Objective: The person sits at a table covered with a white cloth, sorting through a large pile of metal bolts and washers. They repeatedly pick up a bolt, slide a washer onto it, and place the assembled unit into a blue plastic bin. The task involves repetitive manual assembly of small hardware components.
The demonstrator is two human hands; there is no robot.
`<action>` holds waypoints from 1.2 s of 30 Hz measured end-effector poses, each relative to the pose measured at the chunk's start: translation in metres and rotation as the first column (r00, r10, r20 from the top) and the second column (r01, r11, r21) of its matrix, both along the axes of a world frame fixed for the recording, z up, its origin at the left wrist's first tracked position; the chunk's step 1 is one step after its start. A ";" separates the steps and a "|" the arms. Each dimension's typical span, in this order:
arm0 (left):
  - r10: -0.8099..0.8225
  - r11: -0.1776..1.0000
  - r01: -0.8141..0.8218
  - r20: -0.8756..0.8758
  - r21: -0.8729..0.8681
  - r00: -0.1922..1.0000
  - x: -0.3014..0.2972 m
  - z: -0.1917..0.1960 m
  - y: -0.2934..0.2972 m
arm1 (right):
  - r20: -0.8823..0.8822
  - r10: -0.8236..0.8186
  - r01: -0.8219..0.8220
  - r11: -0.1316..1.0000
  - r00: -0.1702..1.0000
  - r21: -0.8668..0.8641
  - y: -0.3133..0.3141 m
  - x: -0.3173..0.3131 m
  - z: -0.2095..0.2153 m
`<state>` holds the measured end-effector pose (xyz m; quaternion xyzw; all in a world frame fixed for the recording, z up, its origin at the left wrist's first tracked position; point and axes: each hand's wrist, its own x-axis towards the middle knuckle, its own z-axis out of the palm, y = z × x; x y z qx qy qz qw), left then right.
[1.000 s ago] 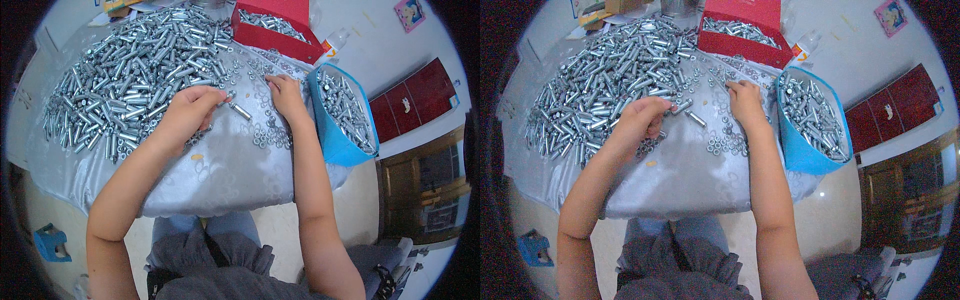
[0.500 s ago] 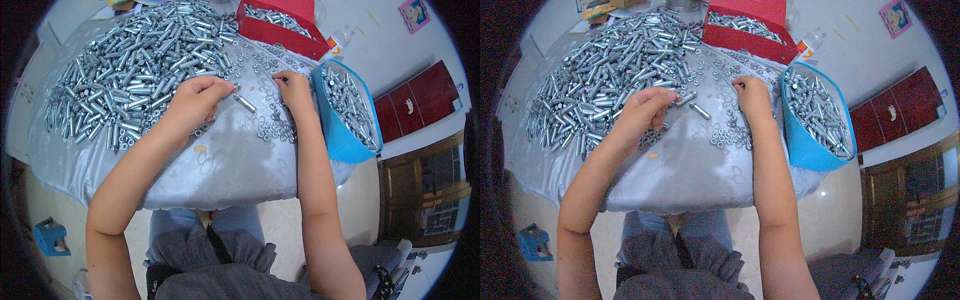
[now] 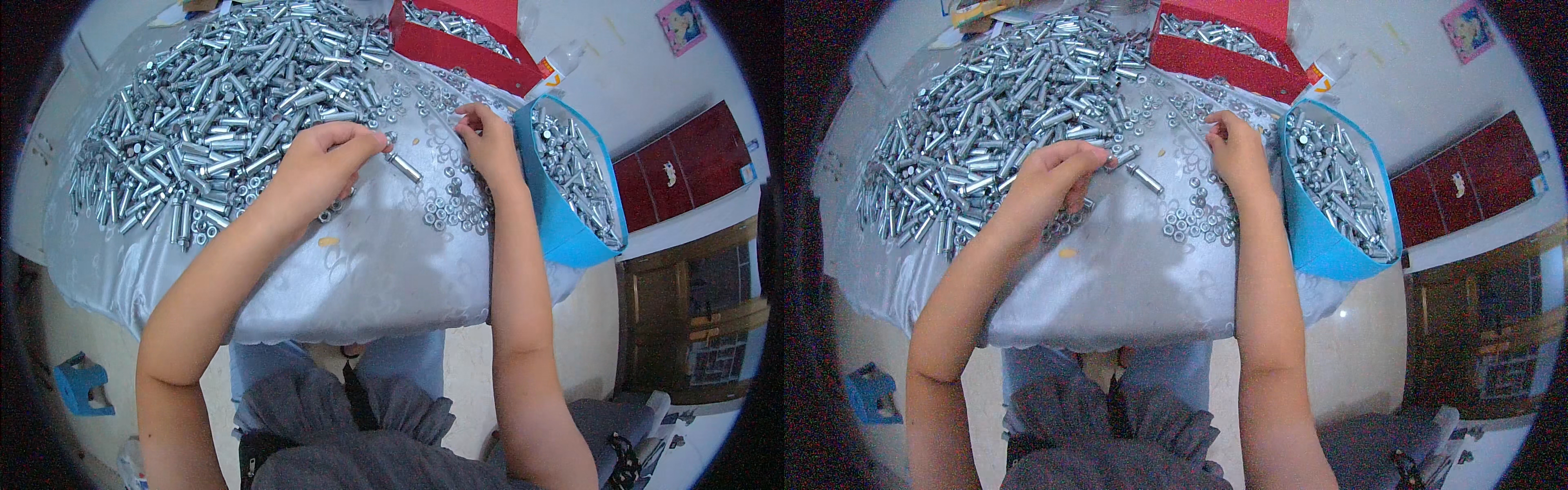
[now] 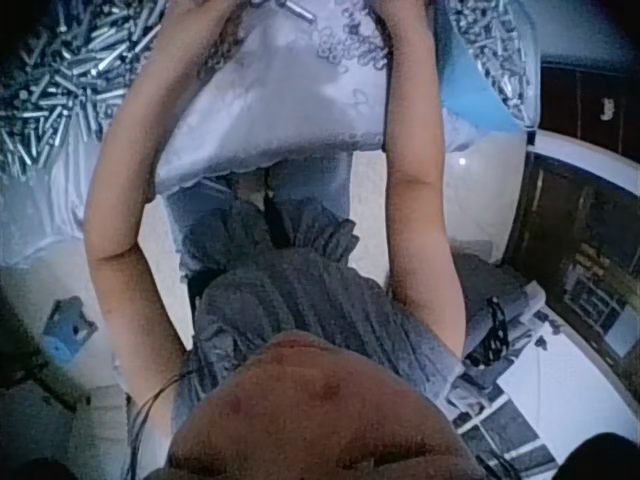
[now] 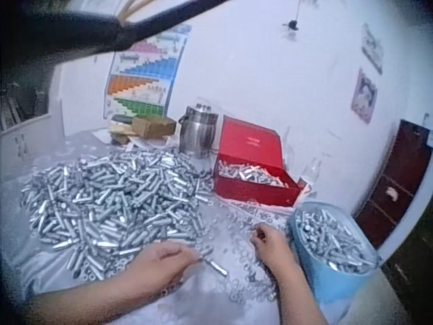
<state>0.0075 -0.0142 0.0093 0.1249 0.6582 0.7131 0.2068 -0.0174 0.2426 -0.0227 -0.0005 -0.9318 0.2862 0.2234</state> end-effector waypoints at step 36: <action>-0.041 0.999 0.041 -0.014 -0.017 0.999 0.004 -0.002 0.003 | -0.024 -0.002 0.002 1.000 1.000 0.023 0.002 -0.013 -0.012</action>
